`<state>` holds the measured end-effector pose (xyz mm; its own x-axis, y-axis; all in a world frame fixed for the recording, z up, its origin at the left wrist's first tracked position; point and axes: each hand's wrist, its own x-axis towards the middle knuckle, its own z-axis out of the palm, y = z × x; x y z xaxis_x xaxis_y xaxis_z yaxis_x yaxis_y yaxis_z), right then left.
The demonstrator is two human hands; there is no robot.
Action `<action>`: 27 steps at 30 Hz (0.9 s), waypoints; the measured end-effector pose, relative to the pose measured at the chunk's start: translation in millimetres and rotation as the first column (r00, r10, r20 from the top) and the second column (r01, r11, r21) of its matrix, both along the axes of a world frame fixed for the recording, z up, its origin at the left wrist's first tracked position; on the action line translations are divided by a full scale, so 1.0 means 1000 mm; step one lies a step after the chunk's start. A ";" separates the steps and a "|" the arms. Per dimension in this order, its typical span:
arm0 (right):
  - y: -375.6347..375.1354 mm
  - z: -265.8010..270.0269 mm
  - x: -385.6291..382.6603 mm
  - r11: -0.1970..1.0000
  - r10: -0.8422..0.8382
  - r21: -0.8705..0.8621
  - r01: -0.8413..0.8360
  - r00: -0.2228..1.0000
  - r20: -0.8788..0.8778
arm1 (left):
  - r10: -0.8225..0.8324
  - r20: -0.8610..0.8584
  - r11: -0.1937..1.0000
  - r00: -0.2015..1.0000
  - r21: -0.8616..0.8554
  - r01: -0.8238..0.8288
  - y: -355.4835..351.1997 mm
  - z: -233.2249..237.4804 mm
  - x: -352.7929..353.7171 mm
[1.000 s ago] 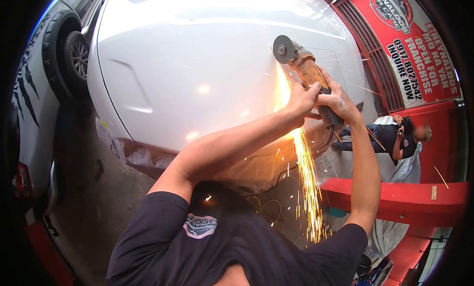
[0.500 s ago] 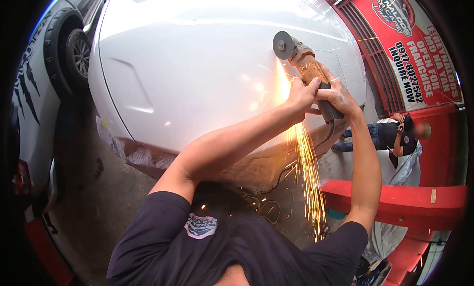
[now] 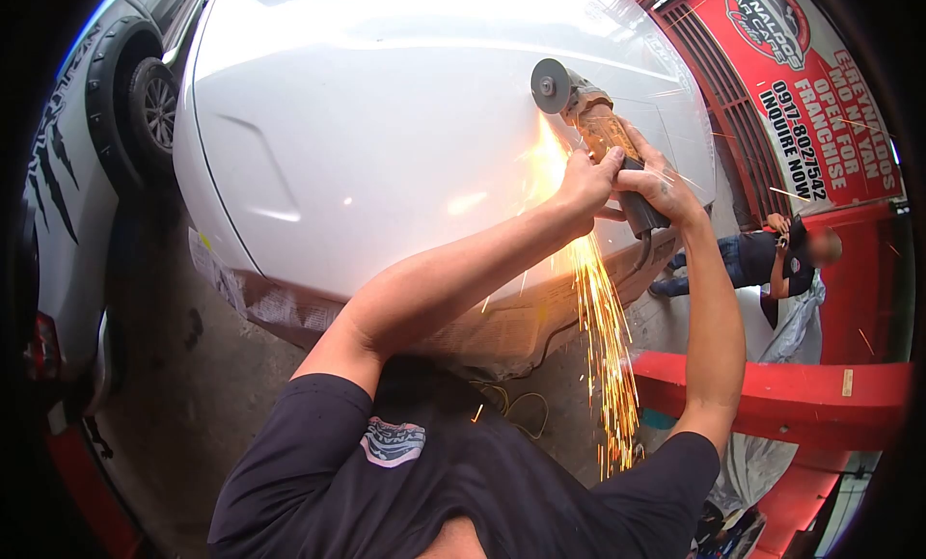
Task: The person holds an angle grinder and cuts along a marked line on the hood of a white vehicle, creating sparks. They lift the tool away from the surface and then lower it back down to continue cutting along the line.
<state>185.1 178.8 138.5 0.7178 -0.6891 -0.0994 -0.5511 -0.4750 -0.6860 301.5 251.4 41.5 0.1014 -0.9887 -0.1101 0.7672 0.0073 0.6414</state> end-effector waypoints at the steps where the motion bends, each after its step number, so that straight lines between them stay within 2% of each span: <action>1: 0.013 0.014 0.005 0.991 -0.083 0.098 0.091 0.993 -0.079 | 0.009 -0.005 1.000 1.000 -0.003 -0.009 -0.001 -0.002 -0.002; 2: 0.020 0.022 0.007 0.964 -0.156 0.188 0.186 0.974 -0.166 | 0.019 -0.011 1.000 1.000 -0.007 -0.019 -0.003 -0.003 -0.004; 3: 0.014 0.015 0.004 0.964 -0.156 0.188 0.187 0.974 -0.167 | 0.019 -0.012 1.000 1.000 -0.006 -0.019 -0.002 -0.003 -0.004; 5: -0.003 -0.004 -0.004 0.990 -0.104 0.097 0.106 0.994 -0.028 | 0.044 0.008 0.998 0.999 -0.035 -0.043 -0.001 -0.004 -0.005; 9: 0.023 0.012 0.004 0.991 -0.098 0.087 0.105 0.991 -0.090 | 0.074 0.010 0.997 0.997 -0.029 -0.074 -0.001 -0.007 -0.012; 11: 0.014 0.001 -0.005 0.993 -0.055 0.107 0.054 0.998 0.011 | -0.025 -0.008 0.999 1.000 -0.040 0.025 -0.001 -0.009 -0.012; 12: 0.010 -0.001 -0.010 0.993 -0.055 0.106 0.054 0.998 0.011 | -0.025 -0.008 0.999 1.000 -0.040 0.025 -0.001 -0.010 -0.014; 14: 0.004 -0.003 -0.021 0.986 -0.098 0.132 0.102 0.994 -0.039 | -0.014 0.010 0.998 1.000 0.063 0.013 0.000 -0.011 -0.021; 17: 0.029 0.009 -0.017 0.985 -0.095 0.140 0.099 0.995 -0.040 | -0.044 0.016 0.992 0.999 0.119 0.042 0.009 -0.005 -0.025; 20: 0.035 0.005 -0.024 0.971 -0.110 0.219 0.100 0.993 0.033 | -0.062 0.014 0.994 0.998 0.094 0.060 0.018 -0.004 -0.028; 22: 0.030 -0.001 -0.032 0.974 -0.116 0.200 0.108 0.993 0.030 | -0.069 -0.004 0.994 0.998 0.081 0.069 0.016 -0.010 -0.034; 24: 0.032 -0.003 -0.034 0.976 -0.122 0.183 0.115 0.992 0.024 | -0.061 0.095 0.997 0.994 0.048 0.057 0.013 -0.015 -0.035; 27: 0.038 0.001 -0.034 0.983 -0.125 0.136 0.126 0.992 -0.016 | -0.086 0.076 0.995 0.993 0.065 0.081 0.016 -0.016 -0.039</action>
<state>150.7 216.5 139.2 0.6253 -0.7534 -0.2036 -0.6054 -0.3037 -0.7357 262.2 267.3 25.4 0.0292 -0.9857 -0.1661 0.7109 -0.0964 0.6967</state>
